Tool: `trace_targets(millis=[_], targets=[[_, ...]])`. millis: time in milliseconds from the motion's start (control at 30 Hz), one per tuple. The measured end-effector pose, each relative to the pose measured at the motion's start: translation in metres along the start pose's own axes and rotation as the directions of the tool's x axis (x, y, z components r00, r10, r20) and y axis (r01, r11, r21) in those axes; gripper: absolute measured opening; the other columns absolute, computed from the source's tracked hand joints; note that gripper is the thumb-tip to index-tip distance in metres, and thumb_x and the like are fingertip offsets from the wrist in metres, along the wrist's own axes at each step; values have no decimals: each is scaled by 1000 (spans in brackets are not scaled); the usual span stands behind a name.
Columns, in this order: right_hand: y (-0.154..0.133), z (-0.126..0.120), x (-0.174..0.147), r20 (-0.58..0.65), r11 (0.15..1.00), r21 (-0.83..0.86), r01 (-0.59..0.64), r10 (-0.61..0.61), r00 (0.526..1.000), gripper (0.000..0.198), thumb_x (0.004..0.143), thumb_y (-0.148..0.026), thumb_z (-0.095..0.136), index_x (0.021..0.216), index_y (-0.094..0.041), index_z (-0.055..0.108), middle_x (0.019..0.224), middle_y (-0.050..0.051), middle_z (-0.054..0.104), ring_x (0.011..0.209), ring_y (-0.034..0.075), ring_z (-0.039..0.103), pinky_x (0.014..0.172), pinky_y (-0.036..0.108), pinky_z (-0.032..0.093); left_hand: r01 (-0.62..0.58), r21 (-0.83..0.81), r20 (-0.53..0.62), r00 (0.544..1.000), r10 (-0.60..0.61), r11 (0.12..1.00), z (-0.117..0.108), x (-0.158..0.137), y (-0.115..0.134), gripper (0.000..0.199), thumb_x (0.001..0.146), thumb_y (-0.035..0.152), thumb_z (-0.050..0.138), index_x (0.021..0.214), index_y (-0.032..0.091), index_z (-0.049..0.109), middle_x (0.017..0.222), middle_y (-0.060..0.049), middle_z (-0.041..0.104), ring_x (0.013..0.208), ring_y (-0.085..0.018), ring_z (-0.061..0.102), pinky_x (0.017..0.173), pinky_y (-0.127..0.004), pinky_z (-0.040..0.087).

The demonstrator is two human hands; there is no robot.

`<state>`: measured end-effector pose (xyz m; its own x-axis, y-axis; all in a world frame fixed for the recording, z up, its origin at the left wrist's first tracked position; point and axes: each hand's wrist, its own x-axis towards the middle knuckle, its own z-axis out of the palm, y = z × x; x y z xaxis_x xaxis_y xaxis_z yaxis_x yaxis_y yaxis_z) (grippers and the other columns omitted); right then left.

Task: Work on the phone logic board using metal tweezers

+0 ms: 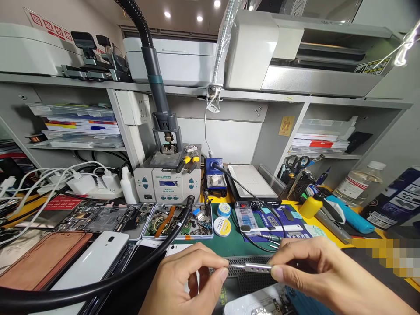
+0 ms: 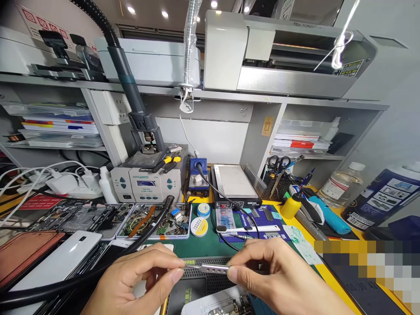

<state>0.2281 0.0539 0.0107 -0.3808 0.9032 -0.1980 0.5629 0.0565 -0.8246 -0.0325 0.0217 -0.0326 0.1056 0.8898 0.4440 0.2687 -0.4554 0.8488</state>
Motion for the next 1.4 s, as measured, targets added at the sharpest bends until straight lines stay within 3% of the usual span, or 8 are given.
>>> trace_targets(millis=[200, 333, 533, 767, 933, 1267, 1400], targets=[[-5, 7, -3, -96, 998, 58, -5, 10, 995, 37, 87, -60, 69, 81, -25, 78, 79, 2, 68, 74, 22, 57, 65, 27, 44, -27, -4, 18, 999, 28, 1000, -3, 2, -5, 19, 92, 15, 57, 86, 28, 70, 78, 6, 68, 64, -8, 57, 55, -19, 41], [-5, 5, -1, -42, 998, 54, 10, -7, 999, 36, 90, -58, 69, 85, -24, 79, 83, 3, 70, 77, 22, 60, 66, 26, 47, -46, 39, 43, 998, 44, 998, -4, 2, -4, 20, 92, 15, 59, 88, 30, 71, 80, 8, 70, 65, -7, 60, 57, -16, 43], [1, 4, 2, -65, 998, 53, 36, -33, 997, 35, 92, -56, 68, 88, -24, 80, 85, 4, 71, 77, 22, 61, 65, 27, 48, 154, -10, -64, 986, -155, 988, 3, -1, -1, 8, 86, 32, 64, 91, 34, 71, 83, 7, 67, 62, -7, 56, 54, -14, 45], [1, 10, -2, -169, 998, 37, 57, -50, 984, 36, 89, -57, 70, 87, -23, 81, 88, 6, 73, 84, 26, 65, 69, 30, 50, 166, 33, -42, 986, -164, 986, 2, 0, 5, 13, 89, 32, 58, 82, 27, 67, 77, 4, 64, 59, -8, 54, 53, -16, 42], [3, 6, -1, -61, 997, -5, 80, -80, 995, 35, 96, -55, 64, 92, -23, 78, 92, 6, 71, 86, 26, 65, 74, 32, 49, 210, 35, -13, 978, -209, 977, 1, 2, 6, 14, 87, 34, 58, 80, 26, 67, 77, 4, 64, 60, -9, 54, 54, -18, 43], [4, 6, -1, -87, 992, -40, 120, -123, 989, 30, 97, -53, 63, 90, -27, 77, 91, 1, 71, 84, 22, 64, 74, 30, 46, 447, -79, 110, 892, -438, 891, -6, 4, 14, 17, 79, 43, 63, 80, 26, 68, 85, -2, 66, 72, -16, 57, 67, -27, 43], [3, 6, 0, -83, 991, -28, 127, -129, 988, 29, 97, -54, 64, 90, -28, 77, 89, 0, 71, 83, 21, 64, 73, 30, 45, 485, -150, 147, 873, -465, 862, -6, 4, 15, 22, 80, 46, 66, 81, 25, 68, 82, -2, 61, 69, -14, 52, 58, -24, 35]])
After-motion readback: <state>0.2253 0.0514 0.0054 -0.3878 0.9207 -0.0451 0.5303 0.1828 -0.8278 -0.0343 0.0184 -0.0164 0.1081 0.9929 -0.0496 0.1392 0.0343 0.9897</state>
